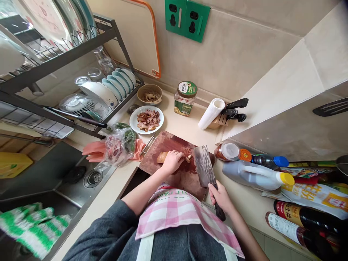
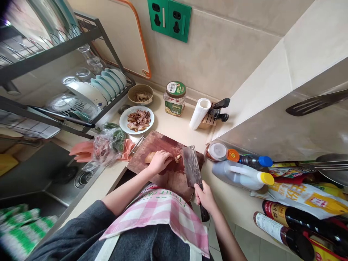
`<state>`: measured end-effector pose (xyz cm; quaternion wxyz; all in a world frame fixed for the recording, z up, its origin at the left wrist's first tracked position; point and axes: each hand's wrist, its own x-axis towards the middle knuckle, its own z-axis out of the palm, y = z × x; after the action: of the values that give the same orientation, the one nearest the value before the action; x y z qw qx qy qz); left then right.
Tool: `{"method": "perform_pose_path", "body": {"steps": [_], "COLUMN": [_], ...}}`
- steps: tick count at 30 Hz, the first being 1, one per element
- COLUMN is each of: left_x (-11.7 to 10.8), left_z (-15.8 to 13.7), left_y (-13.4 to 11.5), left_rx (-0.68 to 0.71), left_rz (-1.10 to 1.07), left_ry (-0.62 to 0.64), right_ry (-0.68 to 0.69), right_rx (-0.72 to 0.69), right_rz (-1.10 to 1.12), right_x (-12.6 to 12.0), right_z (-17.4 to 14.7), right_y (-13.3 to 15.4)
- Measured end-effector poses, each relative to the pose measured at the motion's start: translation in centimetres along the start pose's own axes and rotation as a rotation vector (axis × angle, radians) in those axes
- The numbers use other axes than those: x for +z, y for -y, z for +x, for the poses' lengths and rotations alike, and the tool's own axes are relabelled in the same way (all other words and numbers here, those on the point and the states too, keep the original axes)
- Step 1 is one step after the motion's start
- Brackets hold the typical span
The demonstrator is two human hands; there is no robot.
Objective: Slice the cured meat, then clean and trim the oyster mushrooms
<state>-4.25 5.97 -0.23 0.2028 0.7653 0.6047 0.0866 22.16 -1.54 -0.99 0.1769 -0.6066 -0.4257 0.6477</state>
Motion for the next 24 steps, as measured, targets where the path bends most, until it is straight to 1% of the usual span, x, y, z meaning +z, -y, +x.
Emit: {"method": "perform_pose_path", "body": {"steps": [2, 4, 6, 8, 12, 16, 18, 20, 22, 24], "left_x": [-0.5, -0.7, -0.4, 0.1, 1.1, 1.3, 0.8, -0.2, -1.6, -3.4], "left_z": [0.5, 1.1, 1.5, 1.9, 2.2, 2.2, 2.3, 2.4, 2.2, 2.0], "left_y": [-0.1, -0.2, -0.4, -0.7, -1.5, -1.7, -1.3, -0.5, 0.7, 2.5], "left_rx": [-0.046, -0.062, -0.06, -0.061, -0.076, -0.089, -0.094, -0.113, -0.136, -0.153], "left_rz": [-0.048, -0.073, -0.071, -0.041, 0.019, -0.011, -0.032, -0.052, -0.072, -0.094], "left_ry": [0.046, 0.109, 0.168, 0.195, 0.165, 0.116, 0.082, 0.032, -0.024, -0.077], "right_ry": [0.024, 0.056, 0.092, 0.124, 0.193, 0.238, 0.255, 0.279, 0.311, 0.351], "right_rx": [0.035, 0.06, 0.073, 0.081, 0.084, 0.092, 0.1, 0.103, 0.099, 0.092], "right_rz": [0.093, 0.153, 0.197, 0.226, 0.228, 0.215, 0.217, 0.215, 0.2, 0.177], "right_x": [-0.5, -0.7, -0.6, -0.2, 0.7, 1.3, 1.6, 2.0, 2.7, 3.9], "right_z": [-0.4, -0.5, -0.4, 0.0, 0.9, 1.5, 1.7, 2.1, 2.7, 3.4], "right_y": [-0.8, -1.5, -2.0, -2.3, -2.5, -2.2, -1.4, 0.1, 2.2, 4.9]}}
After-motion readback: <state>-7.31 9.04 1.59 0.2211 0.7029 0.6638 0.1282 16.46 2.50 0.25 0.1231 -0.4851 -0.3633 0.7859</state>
